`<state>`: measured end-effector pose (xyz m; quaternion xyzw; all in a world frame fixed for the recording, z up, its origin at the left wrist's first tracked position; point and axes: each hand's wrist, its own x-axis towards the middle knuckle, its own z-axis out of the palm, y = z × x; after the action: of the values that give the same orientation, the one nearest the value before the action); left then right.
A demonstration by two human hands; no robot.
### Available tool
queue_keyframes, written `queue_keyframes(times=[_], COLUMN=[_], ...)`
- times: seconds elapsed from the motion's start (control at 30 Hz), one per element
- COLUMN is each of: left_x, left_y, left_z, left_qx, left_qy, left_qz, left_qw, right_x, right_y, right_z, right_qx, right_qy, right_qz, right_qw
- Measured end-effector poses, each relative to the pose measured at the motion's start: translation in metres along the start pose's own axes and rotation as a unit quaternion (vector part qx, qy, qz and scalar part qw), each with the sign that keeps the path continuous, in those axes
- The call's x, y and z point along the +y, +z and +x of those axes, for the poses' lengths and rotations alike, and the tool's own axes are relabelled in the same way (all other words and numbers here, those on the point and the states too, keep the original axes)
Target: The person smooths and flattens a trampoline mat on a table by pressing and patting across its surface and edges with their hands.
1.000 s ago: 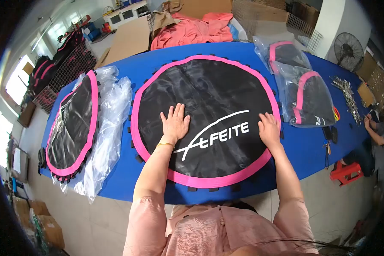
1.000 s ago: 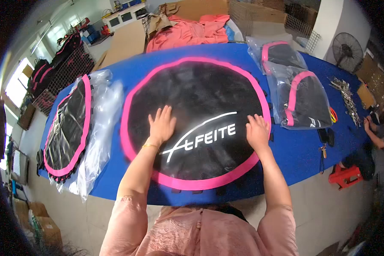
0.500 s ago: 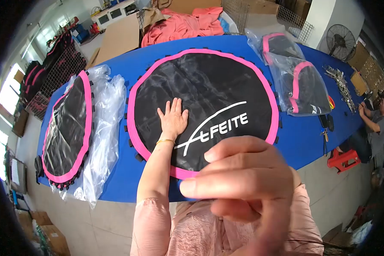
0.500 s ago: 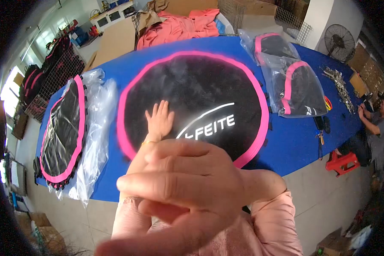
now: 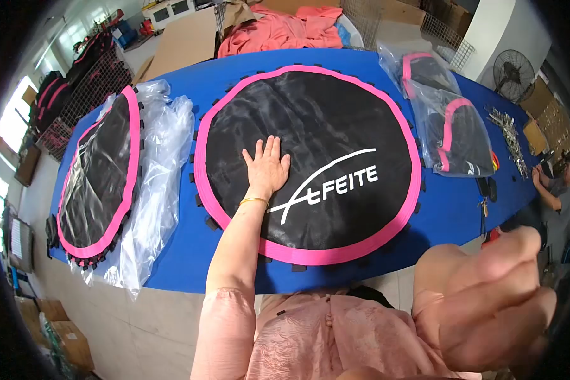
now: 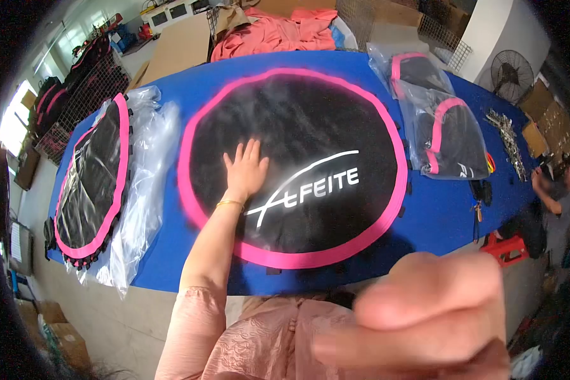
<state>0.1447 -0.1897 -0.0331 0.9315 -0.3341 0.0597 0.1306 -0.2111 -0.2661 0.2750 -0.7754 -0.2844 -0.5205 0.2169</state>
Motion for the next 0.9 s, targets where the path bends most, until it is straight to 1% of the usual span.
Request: queue_keyframes(times=[0.17,0.3,0.37,0.4,0.43,0.47,0.5,0.57,0.63,0.67,0.77,0.83,0.9], left_x=[0.004,0.002,0.002,0.002,0.004,0.003,0.003,0.004,0.005,0.003,0.005,0.004,0.004], left_y=[-0.001,0.004,0.004,0.006,0.002,0.005,0.008,0.002,-0.001,0.0,-0.002,-0.001,-0.003], left_z=[0.001,0.001,-0.001,-0.001,-0.003,-0.004,-0.002,-0.002,-0.002,-0.001,-0.004,-0.003,-0.004], left_qx=[-0.003,0.012,0.015,0.033,0.035,0.038,0.044,0.003,-0.007,0.001,0.002,-0.003,-0.009], left_qy=[-0.001,0.0,0.002,0.005,0.007,0.007,0.006,-0.008,-0.008,-0.005,-0.001,-0.001,0.001], left_qz=[-0.005,0.002,-0.005,-0.011,-0.012,-0.009,-0.007,-0.012,-0.007,0.0,0.008,0.012,0.015], left_qw=[1.0,1.0,1.0,0.999,0.999,0.999,0.999,1.0,1.0,1.0,1.0,1.0,1.0], right_x=[-0.013,-0.017,-0.014,-0.01,0.0,0.004,0.005,0.003,0.01,0.018,0.118,0.164,0.208], right_y=[-0.021,-0.022,-0.012,-0.003,0.009,0.012,0.015,0.02,0.022,0.021,0.043,0.043,0.038], right_z=[-0.003,-0.005,-0.01,-0.014,-0.011,-0.019,-0.034,-0.073,-0.1,-0.104,-0.134,-0.143,-0.179], right_qx=[0.068,0.134,0.188,0.233,0.334,0.322,0.263,0.145,0.012,-0.064,-0.055,-0.147,-0.178], right_qy=[-0.11,-0.208,-0.276,-0.321,-0.4,-0.413,-0.345,-0.189,-0.025,0.05,0.049,0.173,0.234], right_qz=[-0.094,-0.161,-0.193,-0.195,-0.129,-0.126,-0.141,-0.174,-0.197,-0.211,-0.178,-0.24,-0.306], right_qw=[0.987,0.955,0.923,0.897,0.844,0.842,0.89,0.955,0.98,0.974,0.981,0.944,0.905])
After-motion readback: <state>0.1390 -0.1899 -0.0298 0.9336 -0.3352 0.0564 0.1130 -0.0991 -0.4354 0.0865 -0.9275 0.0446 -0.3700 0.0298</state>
